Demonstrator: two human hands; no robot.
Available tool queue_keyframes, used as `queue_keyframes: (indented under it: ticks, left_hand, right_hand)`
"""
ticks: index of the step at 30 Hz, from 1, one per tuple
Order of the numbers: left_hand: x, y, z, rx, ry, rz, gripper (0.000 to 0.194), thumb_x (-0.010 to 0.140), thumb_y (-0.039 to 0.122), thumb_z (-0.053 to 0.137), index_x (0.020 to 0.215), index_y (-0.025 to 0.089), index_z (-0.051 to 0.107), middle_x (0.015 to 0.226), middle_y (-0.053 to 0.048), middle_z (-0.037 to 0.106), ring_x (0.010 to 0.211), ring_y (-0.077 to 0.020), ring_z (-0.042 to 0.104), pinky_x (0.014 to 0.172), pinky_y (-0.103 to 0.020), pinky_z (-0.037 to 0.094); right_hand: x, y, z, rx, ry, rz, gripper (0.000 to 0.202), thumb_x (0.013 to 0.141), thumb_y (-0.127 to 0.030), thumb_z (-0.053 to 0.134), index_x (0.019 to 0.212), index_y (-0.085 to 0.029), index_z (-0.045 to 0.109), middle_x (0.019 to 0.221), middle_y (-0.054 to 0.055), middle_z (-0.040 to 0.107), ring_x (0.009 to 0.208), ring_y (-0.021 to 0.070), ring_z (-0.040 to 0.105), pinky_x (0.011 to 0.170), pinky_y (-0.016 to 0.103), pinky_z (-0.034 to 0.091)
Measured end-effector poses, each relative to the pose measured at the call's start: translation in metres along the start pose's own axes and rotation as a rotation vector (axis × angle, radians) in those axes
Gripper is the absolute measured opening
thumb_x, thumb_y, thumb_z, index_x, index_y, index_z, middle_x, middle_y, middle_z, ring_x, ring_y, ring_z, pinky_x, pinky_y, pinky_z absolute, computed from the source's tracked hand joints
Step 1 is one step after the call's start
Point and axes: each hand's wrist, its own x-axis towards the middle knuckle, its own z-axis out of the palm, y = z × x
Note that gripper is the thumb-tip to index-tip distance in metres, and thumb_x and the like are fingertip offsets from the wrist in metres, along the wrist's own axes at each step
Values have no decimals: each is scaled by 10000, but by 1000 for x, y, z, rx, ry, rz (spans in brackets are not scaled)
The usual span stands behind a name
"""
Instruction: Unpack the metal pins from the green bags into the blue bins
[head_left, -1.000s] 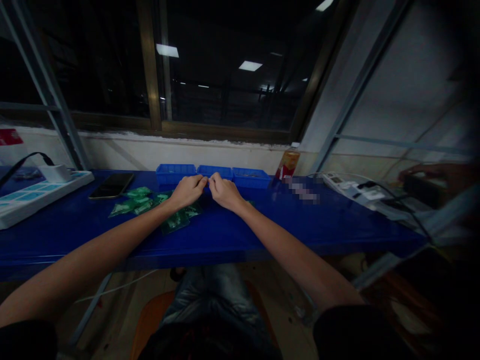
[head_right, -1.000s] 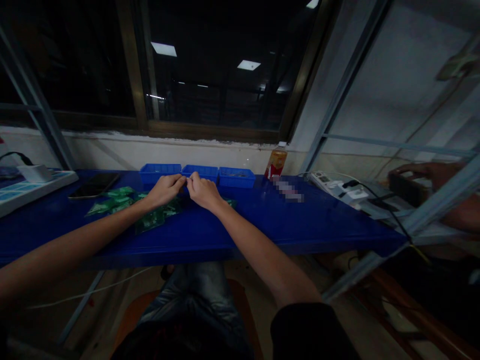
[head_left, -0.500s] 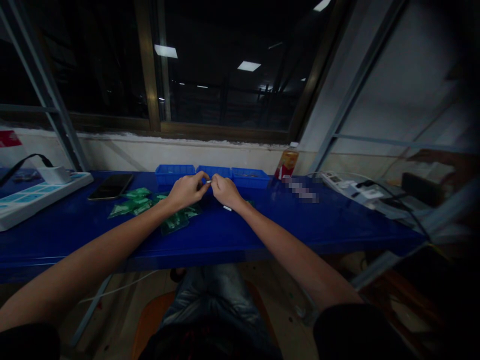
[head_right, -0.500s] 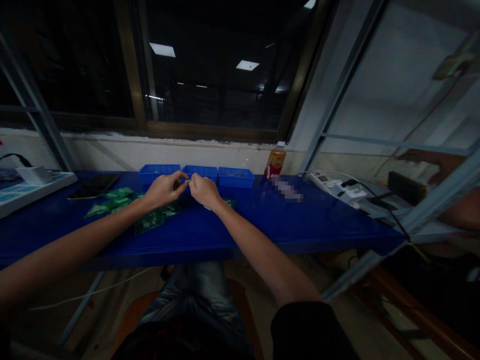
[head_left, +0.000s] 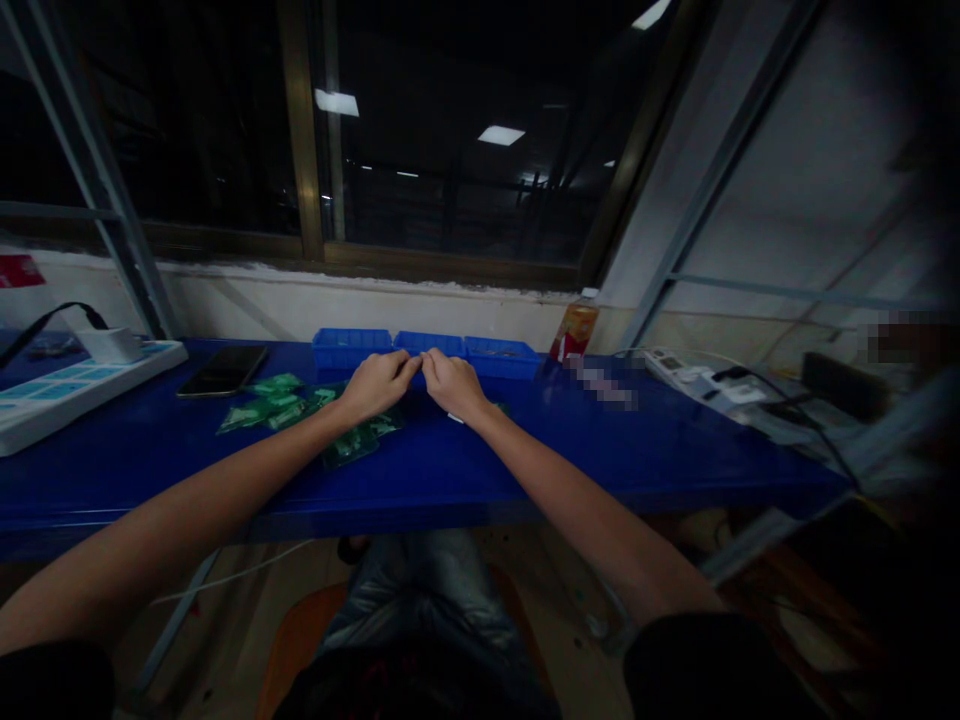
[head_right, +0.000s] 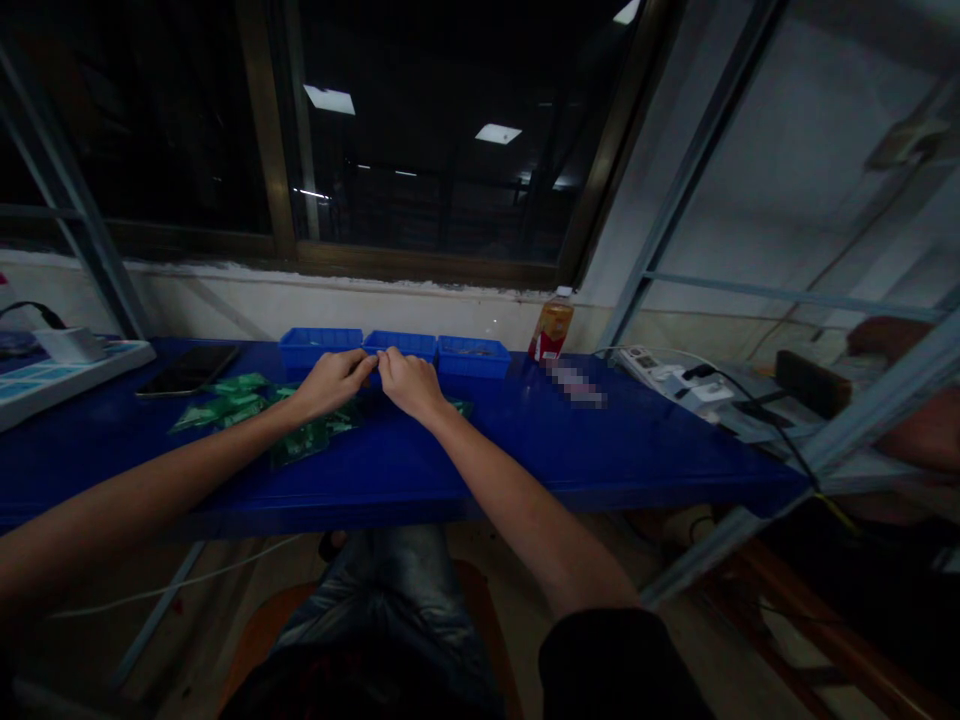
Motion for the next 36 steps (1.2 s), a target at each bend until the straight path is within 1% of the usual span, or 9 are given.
queue_keyframes:
  ticks: [7,14,17,19,22,24,30,33,36]
  left_hand:
    - [-1,1,-3,79,-31,27,406,881,425,286,766,183,591,687,-49,647,607,-164,581,571,-254,365]
    - [-3,-1,-2,143,2,55,303,806,393,463,1047,228,544,810,-21,670,718,-194,617,581,-252,380]
    - [-2,-5,-3,141,42,16,289,831,394,422,1031,236,558,833,-33,671,726,-199,617,595,-262,385]
    - [1,-9,-3,109,42,-42,315,849,412,375,965,212,589,795,-49,672,713,-201,613,599,-270,389]
    - [6,-15,-1,-13,-6,-115,390,866,423,315,822,176,613,730,-64,666,682,-188,611,593,-263,400]
    - [8,-18,2,-120,-42,-134,401,870,414,304,800,164,609,718,-64,665,654,-170,611,591,-251,412]
    - [7,-15,13,-288,-103,-121,423,876,416,271,789,146,585,695,-51,653,574,-145,598,563,-241,427]
    - [5,-11,9,-187,-99,-59,416,879,414,276,773,150,579,692,-49,645,606,-156,600,574,-247,426]
    - [0,-6,2,14,-38,28,303,855,387,373,971,181,562,779,-38,659,701,-183,619,610,-259,425]
  right_hand:
    - [6,3,3,189,38,12,416,921,-300,219,765,-178,585,742,44,655,674,149,580,612,240,324]
    - [11,5,8,310,50,84,421,911,-297,249,699,-160,586,704,36,640,650,132,556,581,225,320]
    - [9,4,7,315,13,46,449,927,-324,212,732,-167,585,757,42,658,711,138,586,625,223,344]
    - [6,4,6,281,3,9,428,932,-357,208,818,-181,582,814,45,668,771,152,605,663,228,356]
    - [1,2,4,194,-16,-16,367,929,-400,220,1011,-215,526,891,45,672,826,178,618,670,242,364]
    - [-2,1,4,136,-45,-32,362,931,-401,202,1071,-225,486,918,48,671,834,190,622,655,248,368]
    - [-3,-2,1,-47,-52,-10,403,935,-366,151,1012,-183,502,855,81,672,787,216,631,629,266,362]
    - [0,-1,3,-30,-23,-13,389,932,-347,184,959,-163,525,818,88,670,746,207,627,620,264,346]
    - [5,1,7,72,-7,-14,367,930,-295,219,886,-145,552,790,90,663,735,178,615,626,251,330]
